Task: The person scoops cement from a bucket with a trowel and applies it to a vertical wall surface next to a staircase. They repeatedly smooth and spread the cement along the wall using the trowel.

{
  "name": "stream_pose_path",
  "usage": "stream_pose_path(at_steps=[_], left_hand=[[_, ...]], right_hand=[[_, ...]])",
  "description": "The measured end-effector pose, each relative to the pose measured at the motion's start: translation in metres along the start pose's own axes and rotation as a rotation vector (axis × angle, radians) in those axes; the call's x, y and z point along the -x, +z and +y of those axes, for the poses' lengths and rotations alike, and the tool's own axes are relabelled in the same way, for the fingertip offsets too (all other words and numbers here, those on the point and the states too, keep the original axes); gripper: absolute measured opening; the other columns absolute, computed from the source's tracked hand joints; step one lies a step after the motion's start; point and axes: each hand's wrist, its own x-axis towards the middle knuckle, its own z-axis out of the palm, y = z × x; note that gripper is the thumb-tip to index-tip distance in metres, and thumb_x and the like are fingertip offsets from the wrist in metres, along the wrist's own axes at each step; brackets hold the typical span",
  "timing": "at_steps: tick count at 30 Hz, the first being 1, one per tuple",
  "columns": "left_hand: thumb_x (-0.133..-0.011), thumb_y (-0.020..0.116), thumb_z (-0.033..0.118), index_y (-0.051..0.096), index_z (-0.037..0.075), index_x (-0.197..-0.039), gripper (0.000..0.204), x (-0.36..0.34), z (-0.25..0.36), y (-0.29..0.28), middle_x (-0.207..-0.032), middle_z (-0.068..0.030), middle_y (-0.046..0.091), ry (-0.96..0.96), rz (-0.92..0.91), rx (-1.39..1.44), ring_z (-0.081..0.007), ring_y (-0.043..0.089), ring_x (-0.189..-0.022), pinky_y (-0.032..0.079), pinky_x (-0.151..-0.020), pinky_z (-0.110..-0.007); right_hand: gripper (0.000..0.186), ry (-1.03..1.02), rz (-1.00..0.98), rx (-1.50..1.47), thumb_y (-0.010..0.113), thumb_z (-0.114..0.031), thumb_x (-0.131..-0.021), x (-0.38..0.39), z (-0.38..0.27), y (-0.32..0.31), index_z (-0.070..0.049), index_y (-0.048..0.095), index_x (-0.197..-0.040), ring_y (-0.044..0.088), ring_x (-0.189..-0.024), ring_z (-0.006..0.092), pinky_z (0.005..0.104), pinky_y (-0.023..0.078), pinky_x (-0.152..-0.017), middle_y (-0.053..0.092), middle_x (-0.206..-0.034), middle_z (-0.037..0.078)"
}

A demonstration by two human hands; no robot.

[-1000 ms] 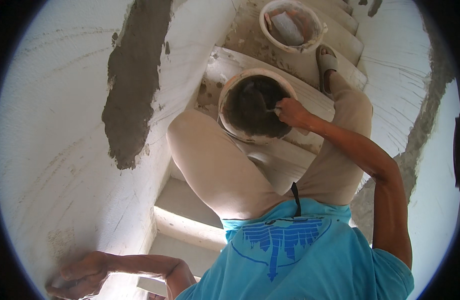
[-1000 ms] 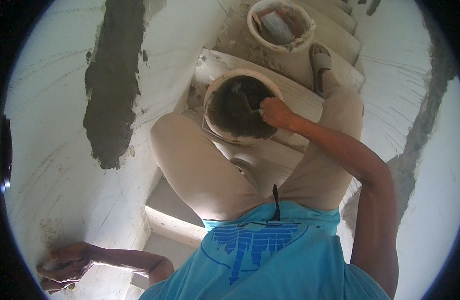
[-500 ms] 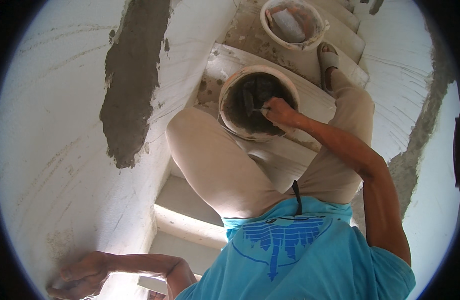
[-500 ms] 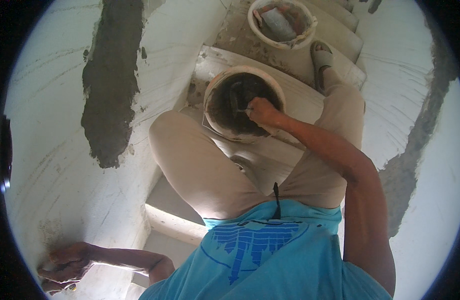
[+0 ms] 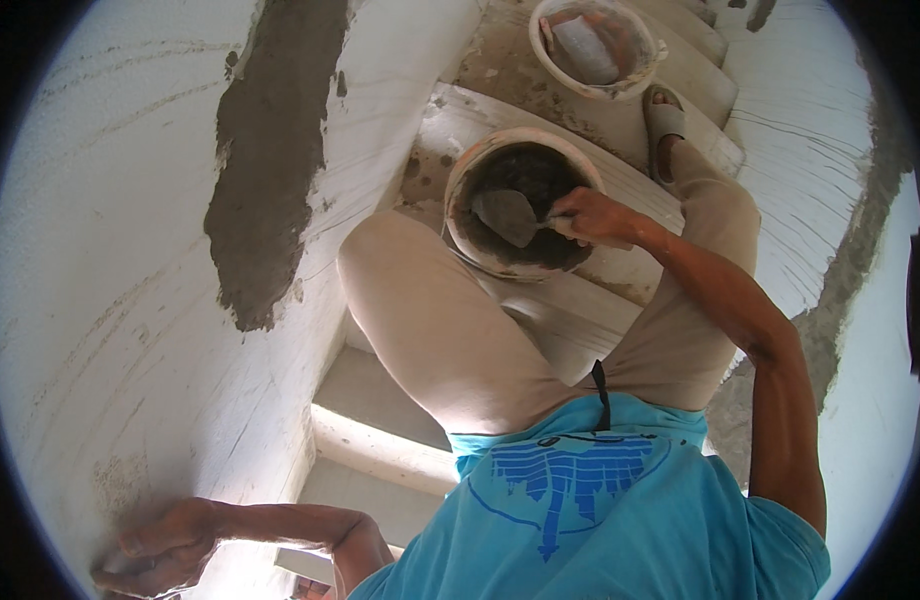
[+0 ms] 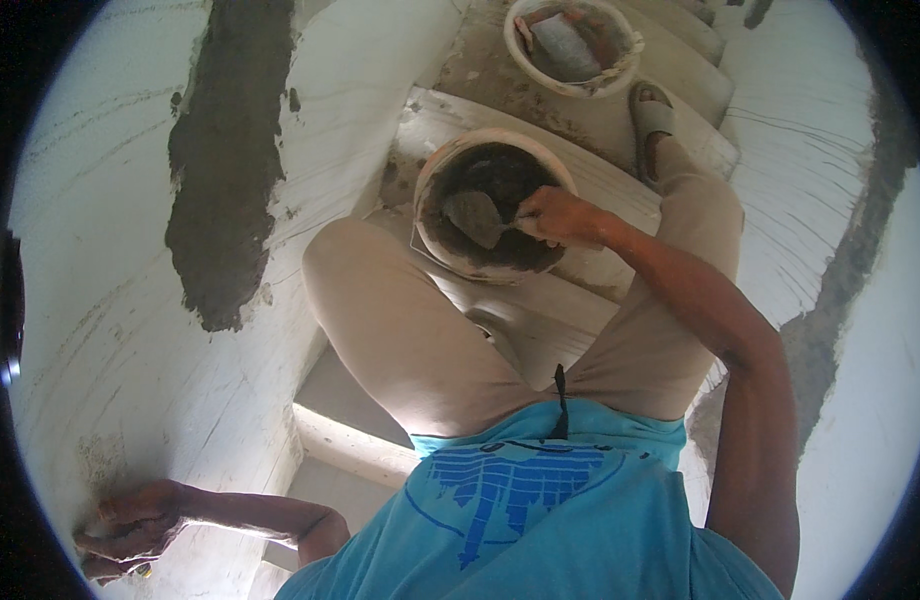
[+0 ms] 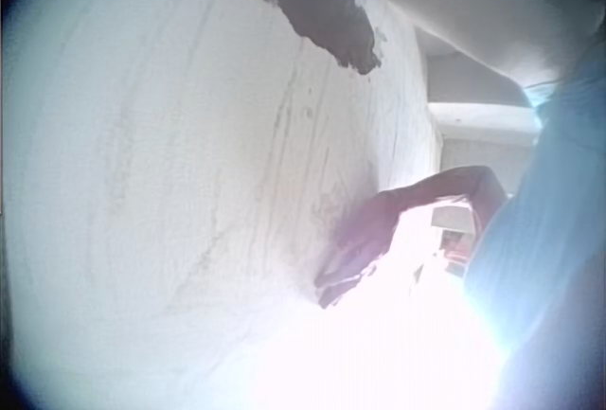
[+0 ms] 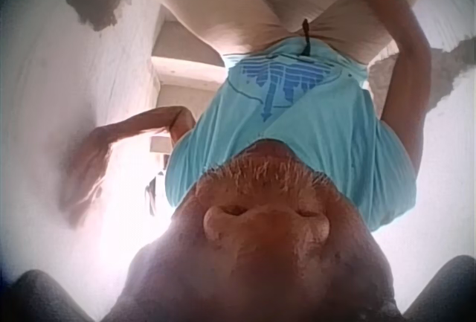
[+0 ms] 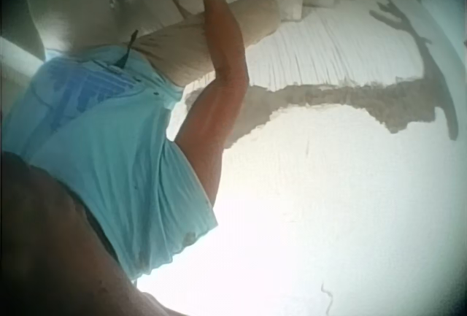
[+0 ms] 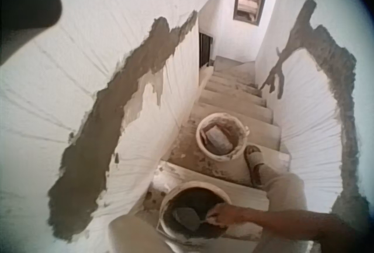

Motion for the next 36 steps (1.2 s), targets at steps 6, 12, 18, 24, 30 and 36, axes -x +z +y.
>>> stream_pose_path(at_steps=[6,12,18,24,30,36], left_hand=[[-0.100,0.041,0.006,0.048,-0.027,-0.123,0.041,0.001,-0.005,-0.001,-0.132,-0.0458,0.045,0.031,-0.027,-0.051,-0.0564,0.045,-0.127,0.040,-0.108,-0.060],[-0.101,0.042,0.010,0.044,-0.025,-0.128,0.045,0.002,-0.006,-0.002,-0.138,-0.0445,0.038,-0.017,-0.053,-0.023,-0.0537,0.040,-0.133,0.035,-0.113,-0.058],[-0.102,0.042,0.015,0.041,-0.024,-0.133,0.049,0.004,-0.006,-0.003,-0.145,-0.0432,0.032,-0.080,-0.105,0.000,-0.0510,0.035,-0.138,0.030,-0.117,-0.056],[-0.101,0.044,0.018,0.036,-0.020,-0.138,0.053,0.008,-0.013,-0.007,-0.149,-0.0417,0.026,-0.089,-0.167,-0.014,-0.0500,0.031,-0.141,0.029,-0.117,-0.054],[-0.100,0.045,0.015,0.042,-0.021,-0.131,0.048,0.004,-0.006,-0.004,-0.143,-0.0424,0.032,-0.034,-0.076,-0.002,-0.0534,0.034,-0.136,0.032,-0.114,-0.058],[-0.099,0.045,0.012,0.047,-0.023,-0.125,0.043,0.007,-0.004,-0.001,-0.137,-0.0432,0.039,-0.017,-0.048,0.007,-0.0568,0.038,-0.132,0.035,-0.110,-0.063]], right_hand=[[0.040,-0.022,-0.039,0.091,0.057,-0.012,-0.082,0.018,-0.019,-0.023,0.000,0.068,-0.118,0.070,-0.075,0.0242,0.0352,0.057,-0.073,0.069,-0.096,0.020],[0.032,-0.199,-0.041,0.216,0.060,-0.021,-0.085,0.025,-0.002,-0.043,0.000,0.072,-0.106,0.068,-0.076,0.0220,0.0337,0.054,-0.074,0.069,-0.092,0.014],[0.030,-0.535,-0.161,0.261,0.057,-0.010,-0.078,0.021,0.002,-0.060,0.006,0.069,-0.101,0.065,-0.065,0.0147,0.0298,0.054,-0.061,0.067,-0.076,0.010],[0.031,-0.102,-0.219,-0.093,0.055,-0.007,-0.075,0.024,-0.006,-0.064,0.005,0.070,-0.100,0.065,-0.062,0.0173,0.0299,0.053,-0.054,0.067,-0.077,0.010],[0.031,-0.034,0.099,0.486,0.056,-0.008,-0.080,0.028,0.002,-0.046,0.003,0.069,-0.107,0.068,-0.095,0.0320,0.0408,0.056,-0.078,0.069,-0.105,0.020],[0.023,0.071,0.212,0.694,0.057,-0.009,-0.085,0.029,0.005,-0.008,0.004,0.065,-0.103,0.065,-0.101,0.0409,0.0490,0.053,-0.088,0.067,-0.104,0.026]])
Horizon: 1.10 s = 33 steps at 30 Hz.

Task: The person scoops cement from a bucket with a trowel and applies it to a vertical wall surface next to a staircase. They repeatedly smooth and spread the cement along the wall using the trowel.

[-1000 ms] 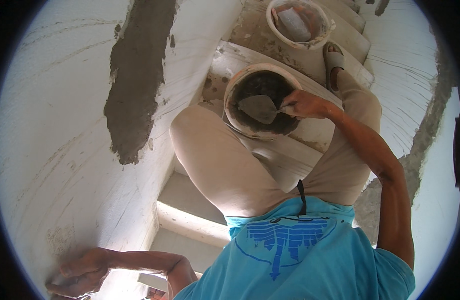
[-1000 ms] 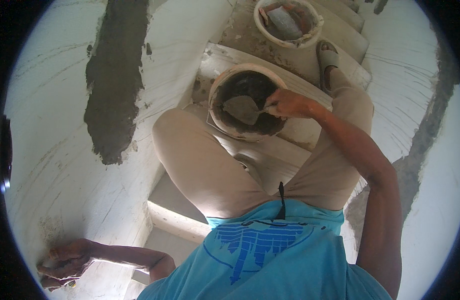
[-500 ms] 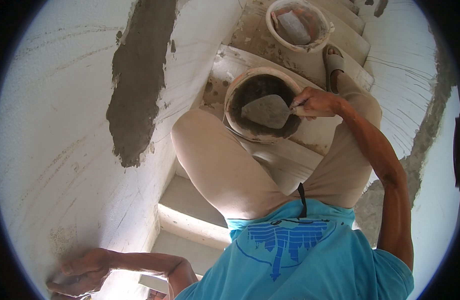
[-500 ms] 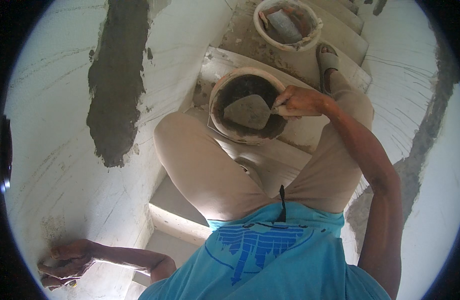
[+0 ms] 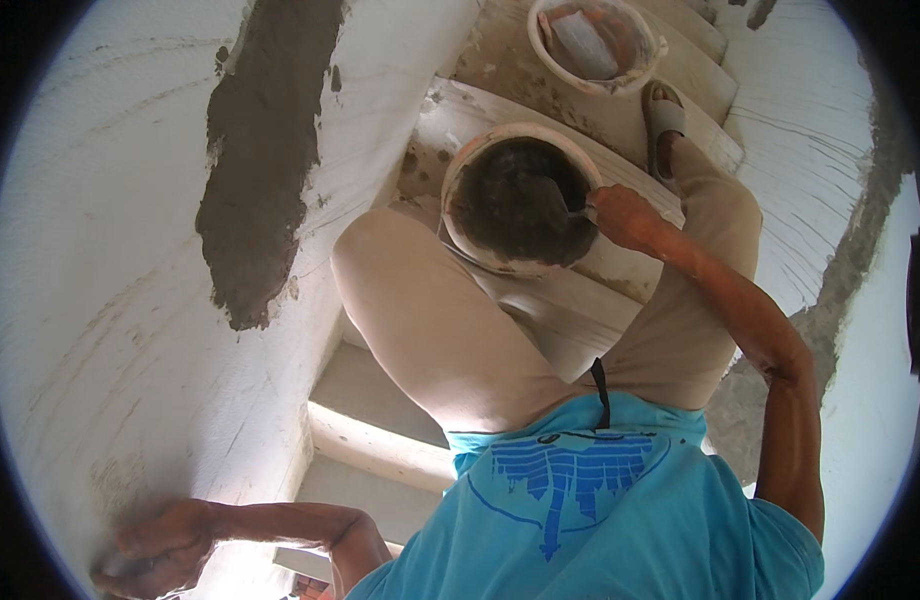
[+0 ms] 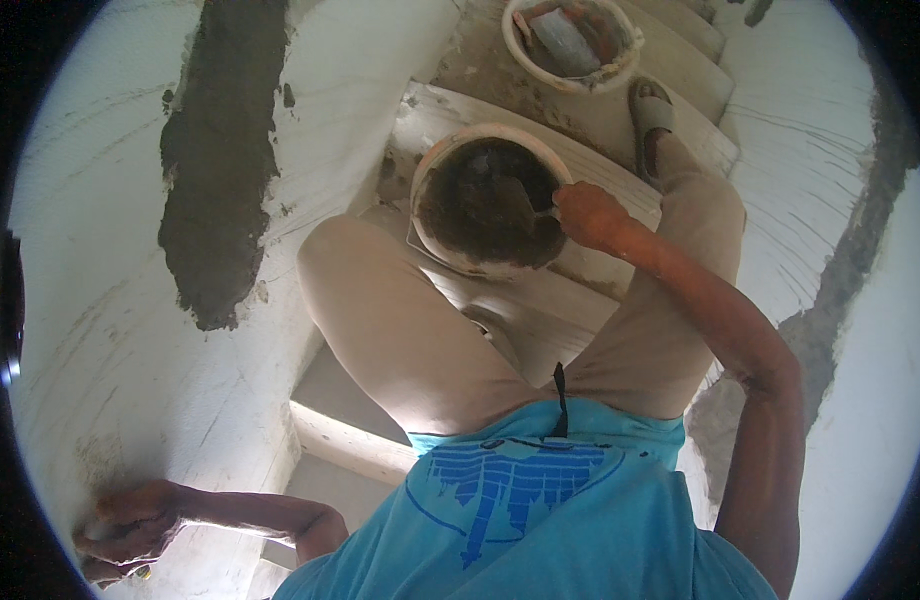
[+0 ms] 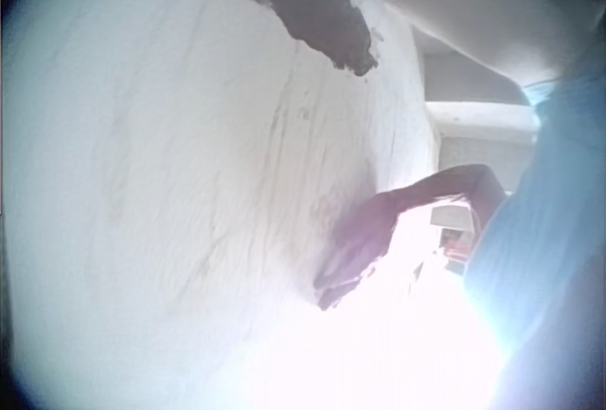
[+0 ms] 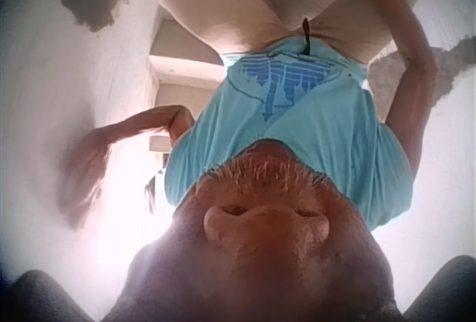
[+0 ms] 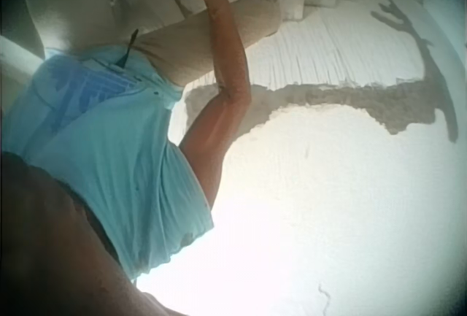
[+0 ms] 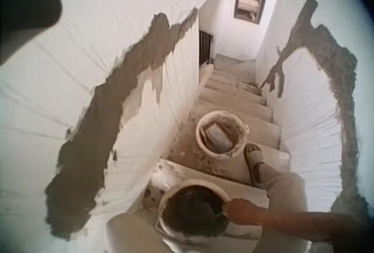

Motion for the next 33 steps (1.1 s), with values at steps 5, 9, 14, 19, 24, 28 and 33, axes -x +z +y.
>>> stream_pose_path(at_steps=[5,9,14,19,24,28,33], left_hand=[[-0.098,0.046,0.010,0.051,-0.024,-0.119,0.040,-0.003,-0.001,0.001,-0.132,-0.0438,0.045,0.010,0.022,0.003,-0.0596,0.040,-0.128,0.037,-0.107,-0.066],[-0.098,0.046,0.008,0.055,-0.025,-0.115,0.038,-0.003,-0.003,0.002,-0.128,-0.0442,0.049,0.013,0.040,0.003,-0.0619,0.043,-0.125,0.039,-0.105,-0.069],[-0.098,0.046,0.010,0.056,-0.022,-0.114,0.038,0.001,-0.006,0.007,-0.126,-0.0422,0.050,0.014,0.066,0.007,-0.0603,0.044,-0.123,0.039,-0.103,-0.068],[-0.098,0.046,0.013,0.056,-0.019,-0.115,0.038,-0.007,-0.017,0.000,-0.124,-0.0395,0.050,0.039,0.069,-0.023,-0.0576,0.044,-0.120,0.040,-0.100,-0.066],[-0.098,0.046,0.016,0.056,-0.016,-0.116,0.038,-0.002,-0.018,0.005,-0.122,-0.0368,0.050,0.031,0.071,-0.012,-0.0549,0.045,-0.118,0.040,-0.097,-0.065],[-0.098,0.046,0.019,0.056,-0.014,-0.117,0.038,-0.001,-0.020,0.007,-0.120,-0.0347,0.050,0.032,0.074,-0.014,-0.0528,0.046,-0.116,0.040,-0.095,-0.063],[-0.099,0.046,0.022,0.056,-0.010,-0.117,0.039,-0.003,-0.023,0.006,-0.118,-0.0320,0.050,0.046,0.078,-0.026,-0.0501,0.046,-0.113,0.041,-0.093,-0.061]], right_hand=[[0.019,0.032,0.030,-0.039,0.058,-0.009,-0.084,-0.006,-0.002,0.012,0.005,0.067,-0.096,0.067,-0.095,0.0423,0.0500,0.054,-0.086,0.067,-0.096,0.028],[0.018,0.009,0.054,-0.135,0.062,-0.006,-0.080,-0.019,0.000,0.024,0.007,0.067,-0.091,0.067,-0.093,0.0427,0.0489,0.055,-0.084,0.067,-0.089,0.028],[0.023,-0.078,0.102,-0.208,0.061,-0.007,-0.082,-0.030,0.004,0.051,0.011,0.067,-0.096,0.069,-0.085,0.0392,0.0461,0.056,-0.079,0.067,-0.085,0.027],[0.025,0.023,0.182,-0.617,0.056,-0.008,-0.088,-0.041,-0.015,0.062,0.013,0.065,-0.097,0.068,-0.066,0.0358,0.0415,0.057,-0.064,0.066,-0.079,0.028],[0.023,0.344,0.142,-1.117,0.049,-0.004,-0.090,-0.026,-0.042,0.047,0.015,0.061,-0.093,0.064,-0.054,0.0279,0.0402,0.054,-0.051,0.062,-0.069,0.021],[0.022,0.284,0.188,-1.074,0.047,-0.003,-0.090,-0.027,-0.040,0.063,0.013,0.061,-0.094,0.064,-0.054,0.0250,0.0399,0.053,-0.051,0.062,-0.068,0.017],[0.023,0.134,0.308,-1.063,0.048,-0.006,-0.091,-0.007,-0.050,0.064,0.010,0.063,-0.099,0.062,-0.054,0.0246,0.0379,0.051,-0.052,0.061,-0.068,0.018]])
